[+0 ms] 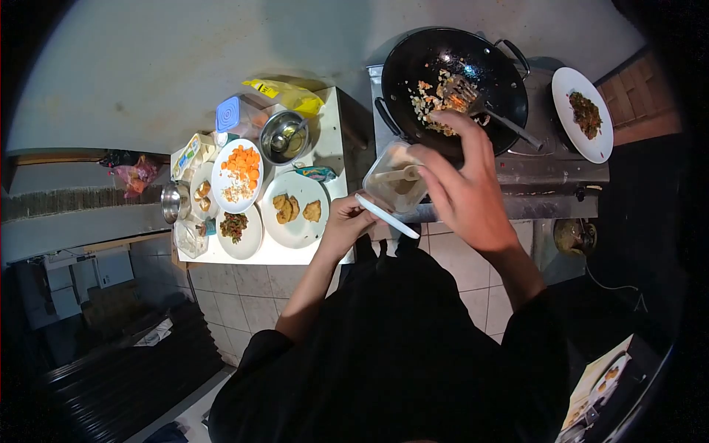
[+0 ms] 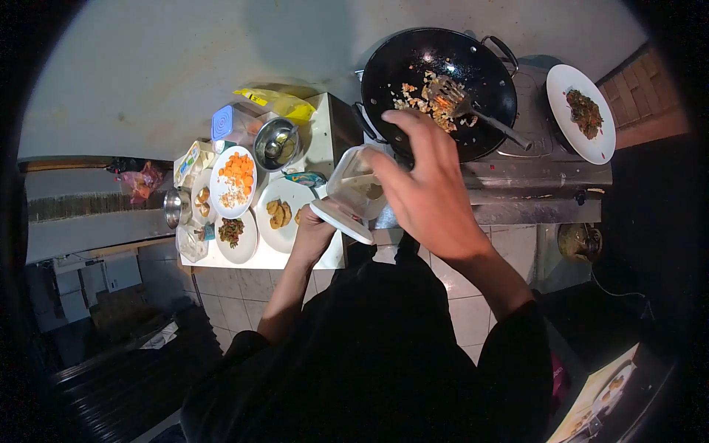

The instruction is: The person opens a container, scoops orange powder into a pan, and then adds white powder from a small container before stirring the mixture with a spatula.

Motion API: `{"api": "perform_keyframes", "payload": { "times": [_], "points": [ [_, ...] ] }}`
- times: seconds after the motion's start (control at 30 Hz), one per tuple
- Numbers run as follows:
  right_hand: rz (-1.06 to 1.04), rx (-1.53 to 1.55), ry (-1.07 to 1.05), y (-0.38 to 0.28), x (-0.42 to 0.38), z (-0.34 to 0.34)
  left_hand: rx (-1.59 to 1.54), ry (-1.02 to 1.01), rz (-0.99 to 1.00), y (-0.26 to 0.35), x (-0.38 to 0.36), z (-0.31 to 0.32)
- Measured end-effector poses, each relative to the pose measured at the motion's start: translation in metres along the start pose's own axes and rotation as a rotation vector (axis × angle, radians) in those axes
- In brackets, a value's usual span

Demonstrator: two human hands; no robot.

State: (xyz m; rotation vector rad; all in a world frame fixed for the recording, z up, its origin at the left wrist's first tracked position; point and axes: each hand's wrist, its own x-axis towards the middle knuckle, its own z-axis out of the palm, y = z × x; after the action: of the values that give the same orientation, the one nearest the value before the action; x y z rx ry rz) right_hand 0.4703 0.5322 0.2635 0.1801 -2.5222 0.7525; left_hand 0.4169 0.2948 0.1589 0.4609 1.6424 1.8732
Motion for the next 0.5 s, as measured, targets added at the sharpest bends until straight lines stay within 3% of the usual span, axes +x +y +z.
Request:
{"api": "perform_keyframes", "payload": {
  "times": [0.1, 0.17, 0.27, 0.4, 0.5],
  "points": [
    [-0.094, 0.000, -0.143, -0.008, 0.013, 0.000, -0.053, 0.046, -0.014, 0.003, 0.000, 0.002],
    [-0.168, -0.040, -0.297, -0.009, 0.020, 0.005, 0.111, -0.019, 0.033, 0.012, 0.002, 0.003],
    [-0.212, 0.015, -0.372, -0.006, 0.025, 0.016, 0.102, 0.006, 0.026, 0.020, 0.001, 0.008],
    [-0.243, 0.038, -0.353, -0.004, 0.026, 0.018, 0.090, 0.029, 0.018, 0.029, 0.001, 0.006],
    [-0.270, -0.112, -0.312, -0.006, 0.028, 0.006, 0.166, 0.038, 0.062, 0.030, -0.001, 0.003]
  ]
}}
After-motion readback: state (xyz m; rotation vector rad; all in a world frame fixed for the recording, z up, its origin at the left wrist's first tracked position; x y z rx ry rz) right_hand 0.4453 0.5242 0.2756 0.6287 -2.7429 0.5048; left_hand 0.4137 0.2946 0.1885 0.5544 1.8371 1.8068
